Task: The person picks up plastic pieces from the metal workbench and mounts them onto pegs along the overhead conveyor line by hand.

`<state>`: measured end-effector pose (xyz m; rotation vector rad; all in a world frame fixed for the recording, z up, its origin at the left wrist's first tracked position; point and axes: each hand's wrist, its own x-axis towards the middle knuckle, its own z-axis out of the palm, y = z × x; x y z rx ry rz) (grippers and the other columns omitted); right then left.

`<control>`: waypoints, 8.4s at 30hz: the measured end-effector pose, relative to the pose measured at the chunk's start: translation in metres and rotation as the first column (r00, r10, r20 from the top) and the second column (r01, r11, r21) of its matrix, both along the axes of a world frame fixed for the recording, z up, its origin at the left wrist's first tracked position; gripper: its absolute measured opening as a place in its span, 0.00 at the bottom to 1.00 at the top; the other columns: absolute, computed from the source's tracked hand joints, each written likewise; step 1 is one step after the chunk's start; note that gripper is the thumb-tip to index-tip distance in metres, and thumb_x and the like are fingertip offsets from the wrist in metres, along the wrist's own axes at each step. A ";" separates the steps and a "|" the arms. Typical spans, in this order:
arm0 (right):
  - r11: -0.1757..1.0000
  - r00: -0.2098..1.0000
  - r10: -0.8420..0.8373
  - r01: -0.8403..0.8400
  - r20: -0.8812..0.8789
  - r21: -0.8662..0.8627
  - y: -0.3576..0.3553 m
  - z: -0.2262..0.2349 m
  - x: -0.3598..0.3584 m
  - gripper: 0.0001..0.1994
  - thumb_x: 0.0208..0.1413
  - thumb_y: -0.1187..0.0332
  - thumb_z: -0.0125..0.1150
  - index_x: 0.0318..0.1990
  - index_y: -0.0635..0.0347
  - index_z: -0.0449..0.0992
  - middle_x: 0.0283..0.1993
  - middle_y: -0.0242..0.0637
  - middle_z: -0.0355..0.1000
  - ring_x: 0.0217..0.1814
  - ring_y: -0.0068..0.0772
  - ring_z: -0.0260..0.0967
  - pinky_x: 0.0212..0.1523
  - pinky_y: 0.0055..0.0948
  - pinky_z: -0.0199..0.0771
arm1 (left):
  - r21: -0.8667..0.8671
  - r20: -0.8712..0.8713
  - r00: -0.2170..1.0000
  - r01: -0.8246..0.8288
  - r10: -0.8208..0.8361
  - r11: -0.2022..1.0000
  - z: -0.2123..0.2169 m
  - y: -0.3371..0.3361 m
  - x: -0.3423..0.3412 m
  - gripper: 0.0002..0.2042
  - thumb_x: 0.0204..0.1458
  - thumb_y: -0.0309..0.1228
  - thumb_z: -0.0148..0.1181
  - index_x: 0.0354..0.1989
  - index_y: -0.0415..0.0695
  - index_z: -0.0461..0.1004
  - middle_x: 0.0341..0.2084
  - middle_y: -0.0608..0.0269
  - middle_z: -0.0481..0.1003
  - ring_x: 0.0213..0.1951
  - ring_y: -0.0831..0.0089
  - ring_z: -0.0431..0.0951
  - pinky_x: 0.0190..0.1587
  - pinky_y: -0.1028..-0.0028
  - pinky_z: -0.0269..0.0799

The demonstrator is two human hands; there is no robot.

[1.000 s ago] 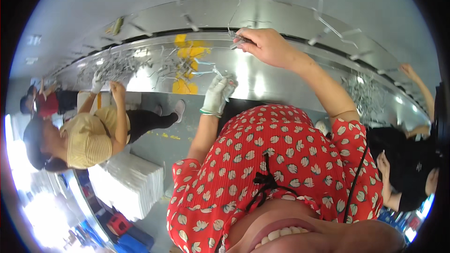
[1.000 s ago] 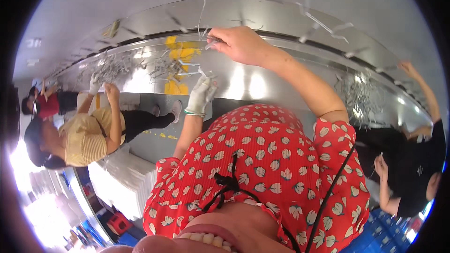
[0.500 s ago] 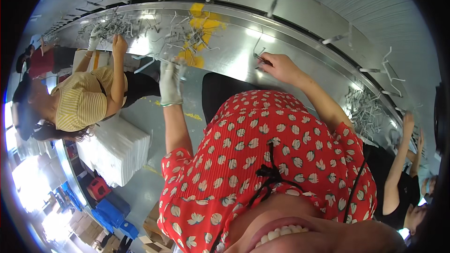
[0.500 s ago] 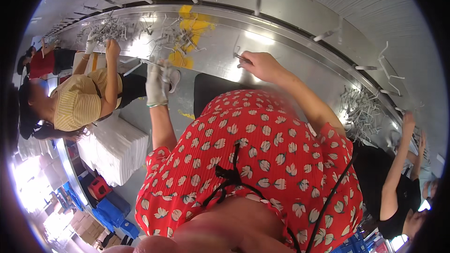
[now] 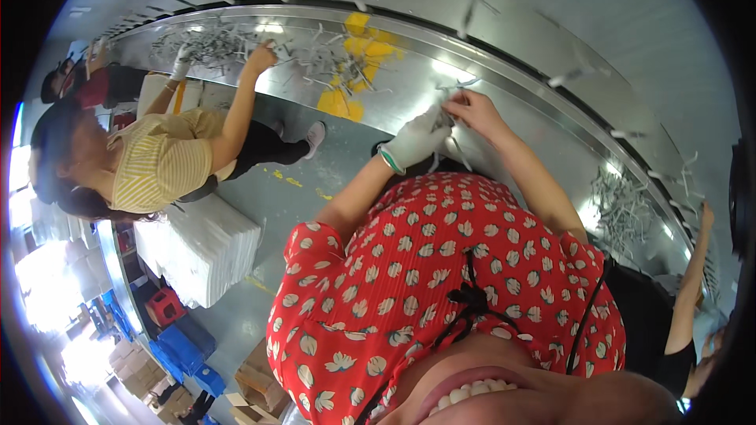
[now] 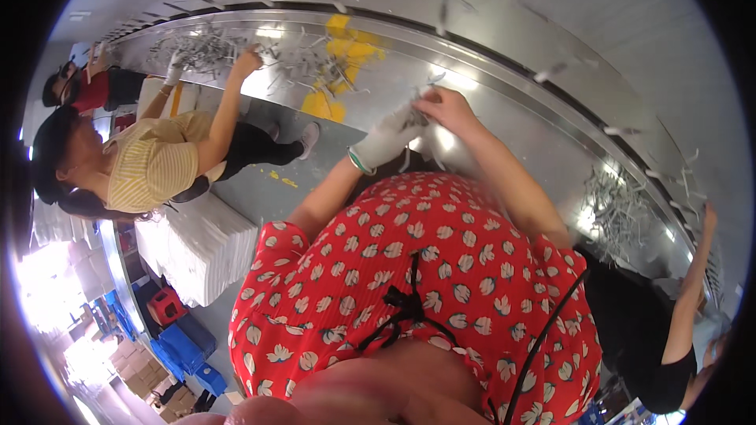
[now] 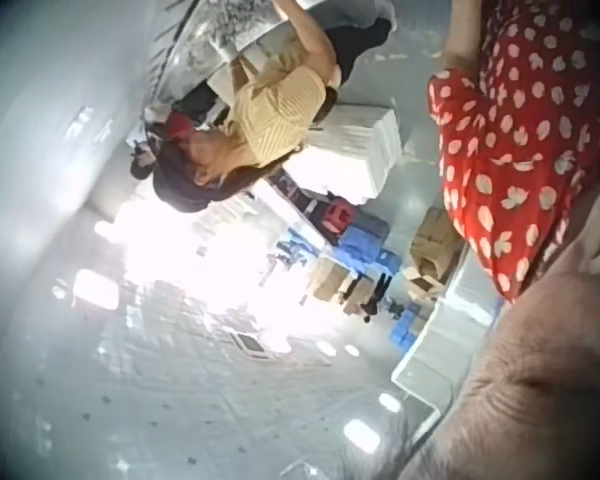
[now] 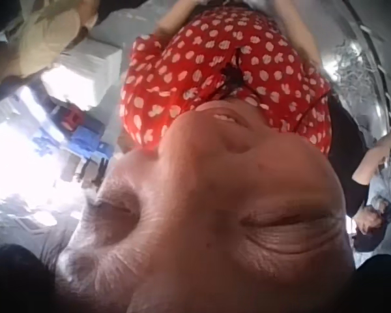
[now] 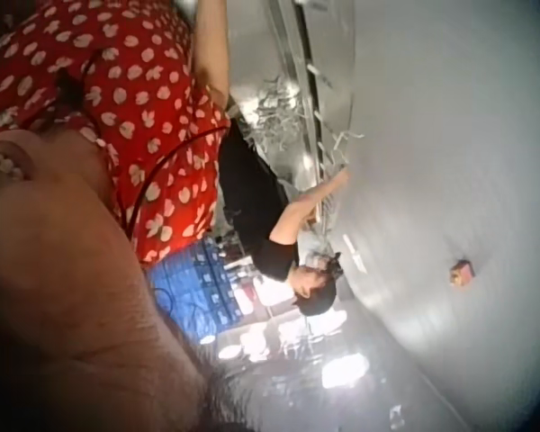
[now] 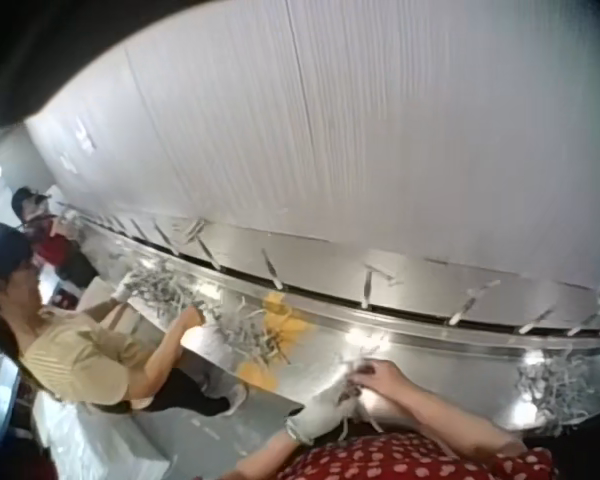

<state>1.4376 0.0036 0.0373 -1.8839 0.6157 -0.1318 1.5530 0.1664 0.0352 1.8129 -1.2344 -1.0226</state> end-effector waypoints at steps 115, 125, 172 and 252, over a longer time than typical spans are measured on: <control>0.796 0.904 -0.099 -0.179 -0.417 -0.578 -0.019 -0.105 -0.086 0.10 0.55 0.70 0.49 0.44 0.59 0.70 0.36 0.52 0.76 0.41 0.56 0.74 0.43 0.50 0.71 | -0.160 -0.718 0.365 -0.915 0.592 0.369 -0.001 0.111 0.239 0.18 0.58 0.29 0.48 0.56 0.40 0.68 0.44 0.57 0.76 0.36 0.67 0.77 0.44 0.67 0.73; 0.739 0.994 -0.029 -0.050 -0.106 -0.672 0.013 -0.115 -0.078 0.12 0.57 0.61 0.53 0.39 0.62 0.67 0.30 0.53 0.73 0.34 0.58 0.73 0.34 0.49 0.71 | -0.055 -0.962 0.163 -0.901 0.219 0.430 0.004 0.139 0.158 0.16 0.57 0.24 0.52 0.54 0.39 0.66 0.35 0.63 0.70 0.36 0.74 0.70 0.49 0.66 0.71; 0.603 0.756 -0.272 -0.348 -0.595 -0.718 -0.175 0.041 0.027 0.10 0.60 0.72 0.45 0.47 0.57 0.70 0.34 0.54 0.72 0.37 0.60 0.69 0.37 0.49 0.66 | 0.076 0.952 0.302 -0.397 0.052 0.915 -0.098 0.063 0.457 0.10 0.53 0.34 0.51 0.39 0.51 0.78 0.31 0.57 0.78 0.33 0.57 0.80 0.35 0.59 0.74; 0.546 0.846 0.533 -0.322 0.025 -0.774 0.023 0.147 0.514 0.11 0.60 0.61 0.53 0.43 0.55 0.72 0.35 0.41 0.75 0.38 0.47 0.72 0.38 0.42 0.69 | 0.116 -0.745 0.388 -0.726 0.543 0.678 -0.063 0.130 0.294 0.13 0.54 0.30 0.61 0.46 0.38 0.74 0.28 0.64 0.79 0.16 0.85 0.65 0.21 0.83 0.62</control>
